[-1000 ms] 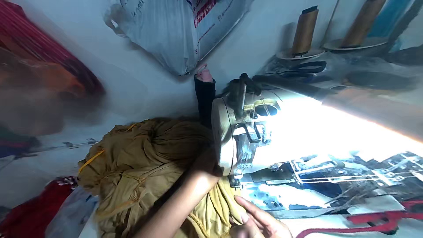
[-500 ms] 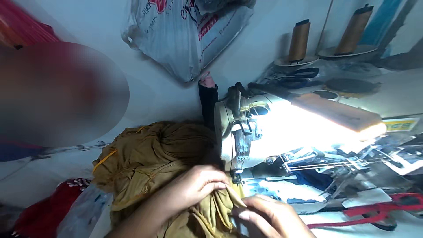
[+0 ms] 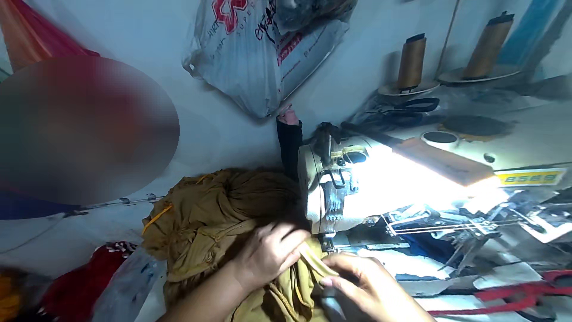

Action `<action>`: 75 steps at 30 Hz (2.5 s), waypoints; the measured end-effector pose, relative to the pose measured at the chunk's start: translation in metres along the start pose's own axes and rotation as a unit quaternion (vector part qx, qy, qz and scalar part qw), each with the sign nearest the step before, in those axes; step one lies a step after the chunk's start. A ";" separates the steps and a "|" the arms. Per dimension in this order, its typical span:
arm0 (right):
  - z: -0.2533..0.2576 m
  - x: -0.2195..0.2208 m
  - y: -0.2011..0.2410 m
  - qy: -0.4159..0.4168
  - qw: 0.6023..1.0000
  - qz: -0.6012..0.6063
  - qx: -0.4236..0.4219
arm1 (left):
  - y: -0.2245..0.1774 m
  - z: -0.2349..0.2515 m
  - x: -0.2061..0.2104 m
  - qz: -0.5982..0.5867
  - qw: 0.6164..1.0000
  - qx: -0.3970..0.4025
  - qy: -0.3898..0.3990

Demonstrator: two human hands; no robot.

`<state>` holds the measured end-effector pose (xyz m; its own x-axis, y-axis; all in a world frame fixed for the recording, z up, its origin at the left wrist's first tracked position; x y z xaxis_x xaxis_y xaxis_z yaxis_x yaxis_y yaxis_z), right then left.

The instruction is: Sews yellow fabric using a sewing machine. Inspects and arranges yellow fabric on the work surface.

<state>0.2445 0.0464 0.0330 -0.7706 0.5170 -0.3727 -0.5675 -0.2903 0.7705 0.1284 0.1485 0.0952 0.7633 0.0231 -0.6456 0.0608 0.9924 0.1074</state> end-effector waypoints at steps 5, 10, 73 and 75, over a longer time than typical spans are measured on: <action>-0.004 0.005 0.013 0.025 0.995 0.085 -0.038 | -0.022 0.004 0.001 -0.044 0.998 0.050 0.001; -0.011 0.007 0.007 0.025 0.992 0.114 0.047 | -0.015 0.008 0.014 -0.166 0.947 -0.085 0.262; -0.014 -0.001 0.006 -0.040 0.998 0.021 0.032 | -0.036 0.029 0.020 0.071 0.922 0.055 0.376; -0.013 -0.004 0.008 -0.048 0.999 0.010 0.022 | -0.048 0.033 0.012 0.045 0.946 0.083 0.310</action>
<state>0.2391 0.0317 0.0336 -0.7484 0.5878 -0.3072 -0.5378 -0.2667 0.7997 0.1554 0.0969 0.1071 0.2501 0.2235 -0.9421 0.1528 0.9517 0.2663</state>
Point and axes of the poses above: each hand's wrist, its own z-axis towards the middle knuckle, its own x-axis out of the palm, y = z × x, the point moved 8 cm from there along z, towards the middle knuckle, and after that the axes turned 10 degrees about -y, right-handed, at the moved point
